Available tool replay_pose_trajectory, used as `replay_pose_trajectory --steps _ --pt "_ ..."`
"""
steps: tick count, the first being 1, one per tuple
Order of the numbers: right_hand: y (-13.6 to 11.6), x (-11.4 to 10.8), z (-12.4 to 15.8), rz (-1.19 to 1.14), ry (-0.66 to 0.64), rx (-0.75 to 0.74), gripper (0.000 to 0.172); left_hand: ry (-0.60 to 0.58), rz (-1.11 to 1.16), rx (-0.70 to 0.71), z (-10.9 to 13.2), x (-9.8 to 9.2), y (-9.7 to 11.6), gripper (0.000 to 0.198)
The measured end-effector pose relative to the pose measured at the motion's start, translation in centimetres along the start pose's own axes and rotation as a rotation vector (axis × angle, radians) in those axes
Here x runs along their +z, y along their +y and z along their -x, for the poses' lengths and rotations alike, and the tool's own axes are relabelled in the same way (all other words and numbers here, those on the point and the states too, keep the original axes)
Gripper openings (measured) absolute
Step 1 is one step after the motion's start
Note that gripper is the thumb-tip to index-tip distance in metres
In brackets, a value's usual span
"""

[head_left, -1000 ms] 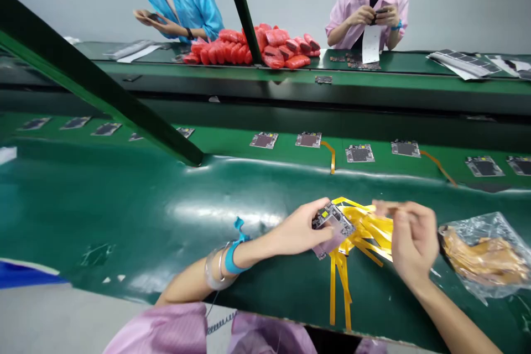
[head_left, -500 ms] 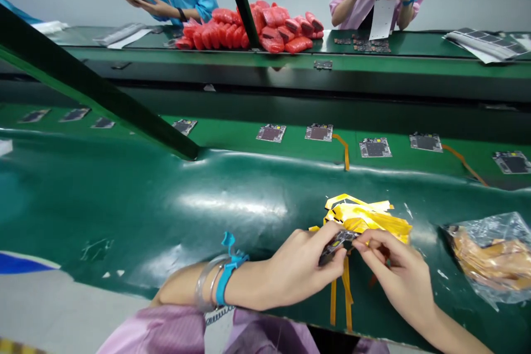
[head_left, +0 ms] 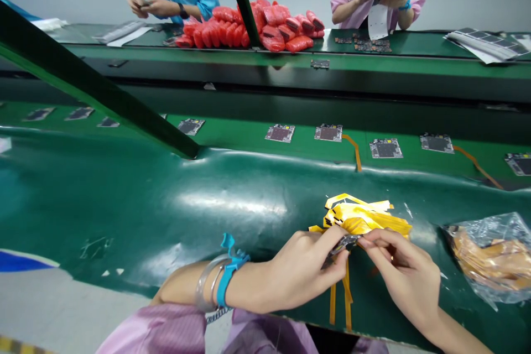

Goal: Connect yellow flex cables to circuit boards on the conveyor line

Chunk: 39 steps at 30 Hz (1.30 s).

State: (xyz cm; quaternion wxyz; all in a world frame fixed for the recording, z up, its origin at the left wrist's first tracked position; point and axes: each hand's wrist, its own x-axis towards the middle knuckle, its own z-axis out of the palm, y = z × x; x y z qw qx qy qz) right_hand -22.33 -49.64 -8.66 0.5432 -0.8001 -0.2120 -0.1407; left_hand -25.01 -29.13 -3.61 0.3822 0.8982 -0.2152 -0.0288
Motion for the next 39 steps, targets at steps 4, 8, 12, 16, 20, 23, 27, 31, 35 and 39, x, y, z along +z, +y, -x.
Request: replay_pose_trajectory --steps 4,8,12,16,20,23,27,31,35,39 --pt "0.1 -0.1 0.1 0.050 -0.075 -0.133 0.012 -0.079 0.227 -0.151 -0.8 -0.6 -0.2 0.011" --pt "-0.1 -0.6 0.2 -0.123 -0.172 0.017 0.028 -0.120 0.595 -0.181 -2.5 -1.3 -1.4 0.025" --pt "-0.7 -1.4 -0.2 -0.365 -0.292 0.405 0.019 -0.163 0.599 -0.225 -3.5 -2.1 -2.3 0.029" --pt "-0.8 -1.2 -0.9 -0.443 -0.376 0.471 0.031 -0.308 0.456 -0.196 -3.2 -2.8 -2.3 0.023" --pt "-0.6 -0.7 -1.0 -0.505 -0.484 0.534 0.028 -0.414 0.360 -0.166 -2.9 -3.2 -2.2 0.023" --pt "-0.4 -0.5 -0.7 -0.484 -0.538 0.626 0.029 -0.444 0.325 -0.150 -2.9 -3.2 -2.2 0.016" --pt "-0.1 -0.2 -0.5 -0.468 -0.564 0.647 0.030 -0.462 0.293 -0.156 -3.0 -3.3 -2.1 0.017" --pt "-0.1 0.0 -0.5 -0.456 -0.555 0.610 0.028 -0.472 0.292 -0.158 -3.0 -3.4 -2.1 0.017" --pt "-0.3 -0.1 -0.6 -0.435 -0.605 0.636 0.030 -0.480 0.264 -0.152 -2.9 -3.2 -2.2 0.019" --pt "-0.2 -0.1 -0.8 -0.453 -0.644 0.628 0.029 -0.486 0.252 -0.137 -2.9 -2.9 -2.4 0.021"
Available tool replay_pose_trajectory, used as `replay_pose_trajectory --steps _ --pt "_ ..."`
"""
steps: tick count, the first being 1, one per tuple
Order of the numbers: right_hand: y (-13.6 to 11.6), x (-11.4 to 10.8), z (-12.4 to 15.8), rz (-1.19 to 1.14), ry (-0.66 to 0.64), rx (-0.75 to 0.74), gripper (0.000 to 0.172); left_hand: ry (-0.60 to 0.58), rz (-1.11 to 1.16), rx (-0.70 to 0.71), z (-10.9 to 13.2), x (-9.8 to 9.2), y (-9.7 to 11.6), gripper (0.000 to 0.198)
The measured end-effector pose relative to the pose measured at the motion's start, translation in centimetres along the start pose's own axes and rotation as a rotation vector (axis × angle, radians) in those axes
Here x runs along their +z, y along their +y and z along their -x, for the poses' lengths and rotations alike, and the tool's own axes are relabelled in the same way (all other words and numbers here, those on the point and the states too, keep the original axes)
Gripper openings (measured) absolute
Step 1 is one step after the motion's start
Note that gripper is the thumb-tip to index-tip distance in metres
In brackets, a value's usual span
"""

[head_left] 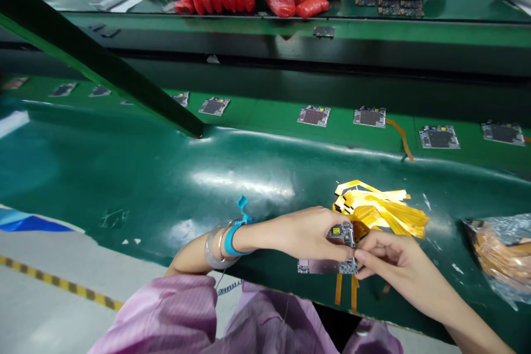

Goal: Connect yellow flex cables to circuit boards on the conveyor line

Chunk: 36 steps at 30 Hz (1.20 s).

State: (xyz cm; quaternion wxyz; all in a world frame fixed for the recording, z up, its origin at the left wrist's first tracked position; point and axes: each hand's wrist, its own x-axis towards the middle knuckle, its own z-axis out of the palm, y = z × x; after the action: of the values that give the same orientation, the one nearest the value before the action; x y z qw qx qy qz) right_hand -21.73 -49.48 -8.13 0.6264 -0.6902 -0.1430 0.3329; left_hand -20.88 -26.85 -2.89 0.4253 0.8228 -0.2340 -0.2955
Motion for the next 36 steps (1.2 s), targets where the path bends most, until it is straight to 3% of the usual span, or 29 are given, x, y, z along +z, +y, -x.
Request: replay_pose_trajectory --steps 8,13,20,25,28,31,34,36 --pt "0.4 -0.2 -0.6 -0.120 -0.012 0.025 0.030 0.016 0.035 -0.019 -0.3 -0.1 -0.1 0.022" --pt "0.7 0.0 -0.6 -0.184 -0.012 0.056 0.030 0.062 0.009 -0.081 -0.8 0.2 -0.8 0.034" --pt "1.1 -0.8 -1.0 -0.367 0.034 0.080 0.044 0.120 0.025 -0.050 -0.7 -0.5 -1.4 0.047" --pt "-0.5 -0.6 -2.7 -0.225 -0.003 0.020 0.045 0.234 -0.011 -0.158 0.3 -1.6 -0.2 0.053" --pt "-2.2 0.4 -4.5 -0.087 0.007 0.007 0.034 0.321 -0.073 -0.207 1.1 -2.3 0.1 0.051" --pt "-4.6 1.6 -7.6 -0.030 0.014 -0.035 0.030 0.486 -0.207 -0.216 2.3 -4.8 -1.5 0.049" --pt "-7.6 2.1 -12.2 -0.011 0.069 -0.122 0.031 0.898 -0.528 -0.411 4.1 -9.7 -4.5 0.046" --pt "-9.7 2.0 -16.0 0.013 0.137 -0.178 0.027 1.068 -0.640 -0.545 5.7 -13.6 -6.8 0.037"
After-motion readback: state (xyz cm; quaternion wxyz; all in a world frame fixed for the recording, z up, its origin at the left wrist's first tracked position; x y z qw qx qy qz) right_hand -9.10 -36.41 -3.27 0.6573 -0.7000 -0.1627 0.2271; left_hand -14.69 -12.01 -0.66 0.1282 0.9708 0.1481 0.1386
